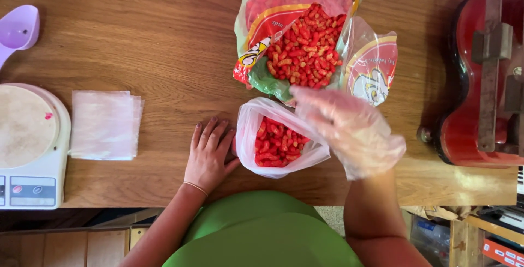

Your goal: The person transfers red snacks from a large plastic bag into a smaller clear plastic bag by hand while wearing a clear glove.

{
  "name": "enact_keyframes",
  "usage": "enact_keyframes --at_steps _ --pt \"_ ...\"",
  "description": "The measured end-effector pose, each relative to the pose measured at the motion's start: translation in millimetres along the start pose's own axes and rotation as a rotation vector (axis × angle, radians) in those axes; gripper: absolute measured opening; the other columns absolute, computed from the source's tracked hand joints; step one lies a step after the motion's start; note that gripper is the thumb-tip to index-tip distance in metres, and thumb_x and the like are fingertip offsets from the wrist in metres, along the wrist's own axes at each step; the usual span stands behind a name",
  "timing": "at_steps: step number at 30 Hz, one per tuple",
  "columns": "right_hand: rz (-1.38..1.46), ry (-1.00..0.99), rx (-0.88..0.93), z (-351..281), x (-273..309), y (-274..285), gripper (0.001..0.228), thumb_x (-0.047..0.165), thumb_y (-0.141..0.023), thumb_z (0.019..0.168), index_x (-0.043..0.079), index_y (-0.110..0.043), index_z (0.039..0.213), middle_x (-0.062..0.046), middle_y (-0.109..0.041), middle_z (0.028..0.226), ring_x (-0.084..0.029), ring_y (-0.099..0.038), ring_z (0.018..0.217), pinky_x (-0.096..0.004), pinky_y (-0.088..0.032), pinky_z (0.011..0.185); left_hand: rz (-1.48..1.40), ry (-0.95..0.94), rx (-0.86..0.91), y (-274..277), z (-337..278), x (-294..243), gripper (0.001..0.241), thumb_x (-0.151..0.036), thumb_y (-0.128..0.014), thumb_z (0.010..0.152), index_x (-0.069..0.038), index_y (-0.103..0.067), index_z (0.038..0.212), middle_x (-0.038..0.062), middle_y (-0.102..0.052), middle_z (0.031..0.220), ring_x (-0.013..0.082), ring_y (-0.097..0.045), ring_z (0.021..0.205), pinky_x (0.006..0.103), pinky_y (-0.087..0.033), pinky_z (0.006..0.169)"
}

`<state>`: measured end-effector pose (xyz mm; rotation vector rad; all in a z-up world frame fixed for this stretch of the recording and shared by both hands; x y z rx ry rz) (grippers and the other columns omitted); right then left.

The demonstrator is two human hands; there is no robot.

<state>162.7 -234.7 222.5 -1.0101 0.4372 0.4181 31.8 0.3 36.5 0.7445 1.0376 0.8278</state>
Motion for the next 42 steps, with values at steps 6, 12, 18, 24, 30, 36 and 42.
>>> enact_keyframes --at_steps 6,12,18,24,30,36,42 --pt "2.066 -0.254 0.795 -6 103 -2 0.019 0.044 -0.073 0.099 0.05 -0.067 0.117 0.021 -0.067 0.093 -0.002 -0.068 0.088 -0.017 -0.055 0.078 0.08 0.04 -0.018 -20 -11 6 0.077 -0.065 -0.072 0.076 -0.017 -0.063 0.135 0.009 -0.053 0.15 0.0313 -0.041 0.149 0.0543 -0.027 0.125" --pt "2.231 -0.233 0.713 -19 146 6 0.034 0.024 -0.074 0.096 0.036 -0.07 0.128 0.003 -0.065 0.092 -0.019 -0.066 0.096 -0.037 -0.058 0.08 0.075 0.036 -0.026 -20 -9 8 0.078 -0.066 -0.072 0.075 -0.017 -0.063 0.135 0.009 -0.052 0.15 0.0315 -0.041 0.149 0.0548 -0.028 0.125" --pt "2.194 -0.311 0.624 -3 115 -1 0.036 0.025 -0.077 0.091 0.038 -0.072 0.125 0.005 -0.059 0.089 -0.016 -0.064 0.095 -0.031 -0.057 0.082 0.064 0.032 -0.029 -19 -10 6 0.079 -0.065 -0.073 0.075 -0.017 -0.063 0.136 0.009 -0.053 0.15 0.0322 -0.041 0.149 0.0554 -0.028 0.125" --pt "2.491 -0.558 0.864 37 15 -22 0.026 0.015 -0.078 0.093 0.027 -0.076 0.117 0.005 -0.07 0.094 -0.013 -0.069 0.088 -0.029 -0.059 0.082 0.067 0.042 -0.016 -21 -11 7 0.078 -0.068 -0.07 0.077 -0.018 -0.063 0.136 0.009 -0.053 0.15 0.032 -0.041 0.149 0.0552 -0.027 0.125" --pt "2.684 -0.559 1.098 22 -32 -12 0.019 0.011 -0.079 0.09 0.018 -0.078 0.108 -0.001 -0.075 0.093 -0.017 -0.073 0.08 -0.031 -0.06 0.079 0.071 0.037 -0.021 -22 -12 8 0.076 -0.068 -0.07 0.078 -0.017 -0.064 0.135 0.009 -0.053 0.149 0.0321 -0.041 0.149 0.0555 -0.028 0.125" --pt "2.666 -0.403 1.145 -4 -34 6 0.009 0.022 -0.082 0.089 0.018 -0.079 0.096 0.0 -0.073 0.085 -0.021 -0.072 0.075 -0.031 -0.058 0.074 0.07 0.04 0.0 -22 -11 7 0.077 -0.066 -0.071 0.077 -0.017 -0.064 0.135 0.009 -0.053 0.15 0.0324 -0.041 0.149 0.0553 -0.028 0.125" --pt "2.607 -0.419 1.277 -4 -43 0 0.011 0.021 -0.079 0.09 0.019 -0.079 0.1 0.0 -0.076 0.09 -0.024 -0.074 0.078 -0.035 -0.059 0.076 0.063 0.046 0.006 -22 -12 6 0.076 -0.066 -0.07 0.079 -0.017 -0.063 0.137 0.009 -0.053 0.15 0.0323 -0.041 0.149 0.0554 -0.028 0.125"
Point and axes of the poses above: each hand's wrist, its own z-axis towards the middle knuckle, its own y-axis out of the back of the hand, x = y × z, the point moved 3 cm from there along z, towards the middle knuckle
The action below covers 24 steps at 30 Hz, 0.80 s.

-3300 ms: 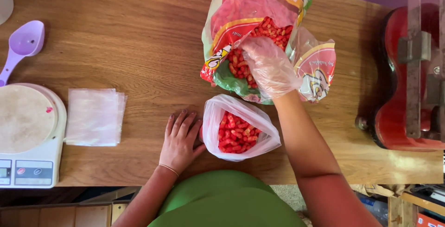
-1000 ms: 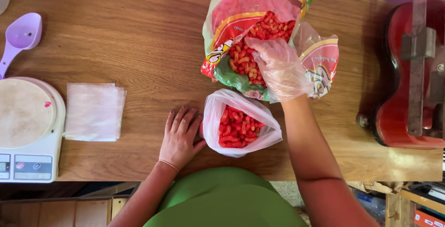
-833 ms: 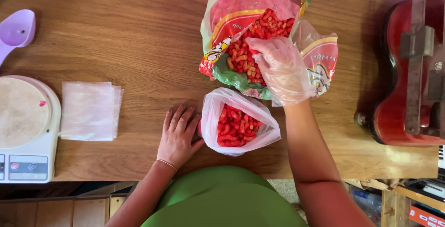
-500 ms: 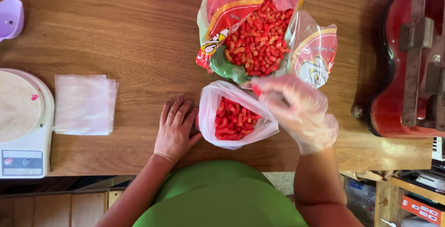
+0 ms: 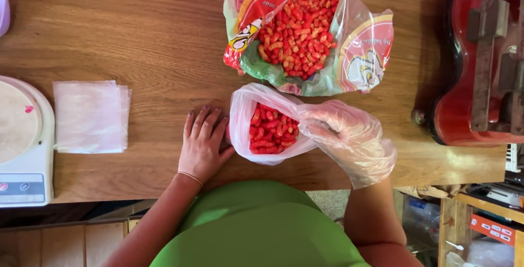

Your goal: The person transfers red snacks from a large plastic bag into a smaller clear plastic bag by hand while wearing a clear glove.

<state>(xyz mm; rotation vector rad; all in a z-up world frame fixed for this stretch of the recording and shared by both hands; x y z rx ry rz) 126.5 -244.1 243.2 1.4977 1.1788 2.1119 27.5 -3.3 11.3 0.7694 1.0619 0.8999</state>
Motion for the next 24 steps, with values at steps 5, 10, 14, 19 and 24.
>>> enact_keyframes --at_steps 5,10,14,19,24 --pt "0.029 0.05 -0.025 1 -8 2 0.012 0.014 -0.079 0.089 0.014 -0.08 0.101 -0.004 -0.076 0.088 -0.024 -0.074 0.075 -0.034 -0.058 0.073 0.004 -0.002 -0.014 1 1 1 0.075 -0.065 -0.071 0.079 -0.017 -0.063 0.136 0.008 -0.053 0.15 0.0319 -0.041 0.149 0.0552 -0.028 0.124" --pt "0.209 0.085 -0.076 25 -15 0 0.021 0.008 -0.074 0.093 0.01 -0.077 0.114 -0.006 -0.072 0.085 -0.017 -0.067 0.069 -0.032 -0.058 0.07 0.006 -0.001 -0.012 0 0 1 0.076 -0.066 -0.071 0.078 -0.018 -0.064 0.135 0.008 -0.053 0.149 0.032 -0.041 0.149 0.0552 -0.028 0.124" --pt "-0.081 0.036 -0.103 65 -61 -13 0.019 0.026 -0.071 0.097 0.021 -0.074 0.115 0.002 -0.072 0.097 -0.016 -0.068 0.085 -0.034 -0.056 0.079 -0.002 -0.007 -0.029 2 3 1 0.076 -0.066 -0.071 0.077 -0.017 -0.064 0.135 0.009 -0.054 0.148 0.0326 -0.042 0.148 0.0553 -0.029 0.124" --pt "-0.405 -0.018 -0.144 136 -115 -37 0.019 0.047 -0.068 0.102 0.034 -0.071 0.116 0.011 -0.071 0.112 -0.015 -0.069 0.104 -0.036 -0.055 0.09 -0.005 -0.011 -0.04 1 3 1 0.076 -0.067 -0.069 0.079 -0.017 -0.063 0.135 0.01 -0.053 0.15 0.0329 -0.042 0.149 0.0556 -0.029 0.124" --pt "-0.242 -0.049 -0.065 169 -84 -42 0.025 0.019 -0.063 0.104 0.007 -0.072 0.124 -0.013 -0.074 0.121 -0.031 -0.069 0.111 -0.043 -0.055 0.097 -0.105 -0.012 0.027 21 13 -3 0.062 -0.051 -0.069 0.087 -0.009 -0.064 0.132 0.015 -0.055 0.145 0.0389 -0.045 0.143 0.0612 -0.028 0.122"
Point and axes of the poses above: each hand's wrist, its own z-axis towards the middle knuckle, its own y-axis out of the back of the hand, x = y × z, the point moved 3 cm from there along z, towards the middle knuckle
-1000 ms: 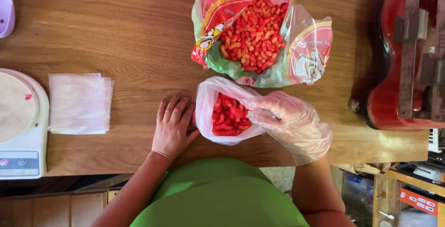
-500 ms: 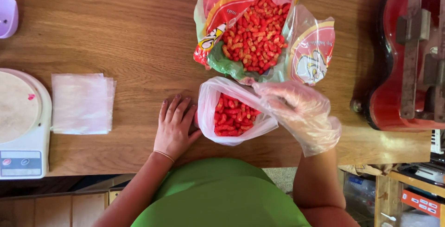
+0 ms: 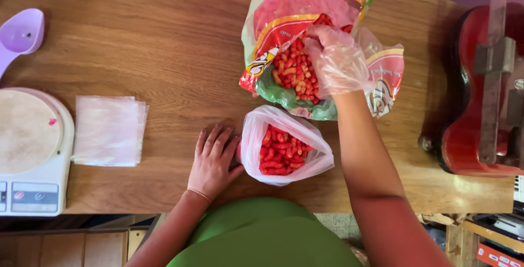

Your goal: The person transfers red snacks from a large plastic bag into a smaller clear plastic bag by hand while wearing a clear glove.

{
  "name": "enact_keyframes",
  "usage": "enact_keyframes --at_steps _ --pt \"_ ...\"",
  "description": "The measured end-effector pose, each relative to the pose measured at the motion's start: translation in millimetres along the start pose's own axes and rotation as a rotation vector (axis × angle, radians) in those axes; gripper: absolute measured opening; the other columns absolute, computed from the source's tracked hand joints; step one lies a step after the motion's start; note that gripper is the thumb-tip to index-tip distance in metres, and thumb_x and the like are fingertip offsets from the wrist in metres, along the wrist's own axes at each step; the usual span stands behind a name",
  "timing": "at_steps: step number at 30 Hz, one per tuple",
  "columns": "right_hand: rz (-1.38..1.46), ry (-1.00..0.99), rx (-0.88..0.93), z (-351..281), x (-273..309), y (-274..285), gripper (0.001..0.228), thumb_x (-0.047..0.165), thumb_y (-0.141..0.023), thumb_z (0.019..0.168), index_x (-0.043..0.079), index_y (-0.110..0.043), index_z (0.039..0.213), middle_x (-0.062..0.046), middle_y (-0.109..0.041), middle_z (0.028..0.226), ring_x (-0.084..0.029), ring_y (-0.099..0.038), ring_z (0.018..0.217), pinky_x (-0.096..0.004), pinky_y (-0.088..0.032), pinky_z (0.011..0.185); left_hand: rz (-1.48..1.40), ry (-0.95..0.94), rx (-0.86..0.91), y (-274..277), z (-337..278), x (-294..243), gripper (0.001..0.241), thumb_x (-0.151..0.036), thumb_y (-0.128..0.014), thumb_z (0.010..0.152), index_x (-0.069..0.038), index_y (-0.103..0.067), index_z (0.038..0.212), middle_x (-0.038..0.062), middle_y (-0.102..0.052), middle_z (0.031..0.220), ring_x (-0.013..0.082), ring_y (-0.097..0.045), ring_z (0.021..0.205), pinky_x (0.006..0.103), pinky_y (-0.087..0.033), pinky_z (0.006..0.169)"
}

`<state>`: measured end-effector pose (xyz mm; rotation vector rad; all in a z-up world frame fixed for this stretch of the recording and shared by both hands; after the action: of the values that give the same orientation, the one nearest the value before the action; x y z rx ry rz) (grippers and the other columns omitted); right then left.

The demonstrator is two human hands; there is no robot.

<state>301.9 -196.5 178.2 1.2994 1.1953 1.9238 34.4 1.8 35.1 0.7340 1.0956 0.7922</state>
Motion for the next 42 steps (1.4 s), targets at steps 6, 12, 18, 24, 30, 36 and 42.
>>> enact_keyframes --at_steps 6,12,18,24,30,36,42 --pt "-0.045 -0.153 -0.059 1 -16 -13 0.015 0.034 -0.068 0.098 0.027 -0.073 0.11 0.003 -0.075 0.102 -0.023 -0.071 0.096 -0.037 -0.056 0.084 0.08 -0.004 -0.067 -17 -9 7 0.077 -0.066 -0.071 0.077 -0.017 -0.062 0.135 0.009 -0.053 0.148 0.0327 -0.042 0.148 0.0556 -0.03 0.124" --pt "0.176 -0.327 -0.139 -50 -5 23 0.015 0.036 -0.076 0.089 0.039 -0.073 0.103 0.013 -0.074 0.099 -0.014 -0.074 0.093 -0.029 -0.06 0.086 0.087 -0.003 -0.051 -19 -10 8 0.08 -0.065 -0.073 0.075 -0.017 -0.062 0.137 0.01 -0.053 0.148 0.0333 -0.042 0.148 0.056 -0.028 0.125" --pt "0.809 -0.412 0.06 -123 33 63 0.025 0.006 -0.074 0.086 0.01 -0.072 0.111 -0.01 -0.073 0.109 -0.019 -0.074 0.091 -0.03 -0.063 0.087 0.093 -0.003 -0.052 -21 -11 7 0.078 -0.065 -0.073 0.074 -0.017 -0.063 0.135 0.009 -0.054 0.148 0.0325 -0.042 0.148 0.0555 -0.028 0.125" --pt "0.891 -0.208 0.136 -156 46 64 0.024 -0.007 -0.075 0.086 -0.005 -0.074 0.11 -0.023 -0.074 0.117 -0.022 -0.075 0.096 -0.036 -0.064 0.088 0.104 0.001 -0.066 -20 -11 6 0.075 -0.066 -0.071 0.077 -0.017 -0.064 0.134 0.009 -0.054 0.147 0.0324 -0.042 0.148 0.0555 -0.029 0.124" --pt "0.694 -0.308 0.137 -170 55 62 0.016 0.004 -0.076 0.088 0.006 -0.082 0.102 -0.011 -0.08 0.102 -0.013 -0.072 0.084 -0.031 -0.062 0.077 0.111 0.006 -0.049 -21 -12 6 0.076 -0.065 -0.071 0.078 -0.017 -0.063 0.136 0.009 -0.053 0.149 0.0318 -0.04 0.149 0.0553 -0.027 0.125" --pt "0.663 -0.393 0.124 -168 67 68 0.015 0.009 -0.077 0.089 0.01 -0.083 0.102 -0.008 -0.081 0.103 -0.009 -0.07 0.088 -0.03 -0.061 0.08 0.12 0.009 -0.044 -21 -13 6 0.076 -0.065 -0.072 0.077 -0.017 -0.063 0.136 0.008 -0.052 0.15 0.0309 -0.04 0.15 0.0548 -0.027 0.126" --pt "0.663 -0.35 0.095 -166 60 67 0.013 0.007 -0.076 0.088 0.007 -0.082 0.1 -0.011 -0.081 0.103 -0.01 -0.07 0.086 -0.032 -0.061 0.078 0.12 0.006 -0.044 -22 -13 7 0.076 -0.065 -0.072 0.077 -0.017 -0.064 0.135 0.008 -0.053 0.149 0.0312 -0.04 0.15 0.0547 -0.027 0.125"
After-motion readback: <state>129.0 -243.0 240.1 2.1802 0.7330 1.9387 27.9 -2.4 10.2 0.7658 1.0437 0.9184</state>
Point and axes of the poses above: each hand's wrist, its own z-axis towards the middle knuckle, its own y-axis out of the back of the hand, x = y × z, the point moved 3 cm from there along z, towards the middle knuckle
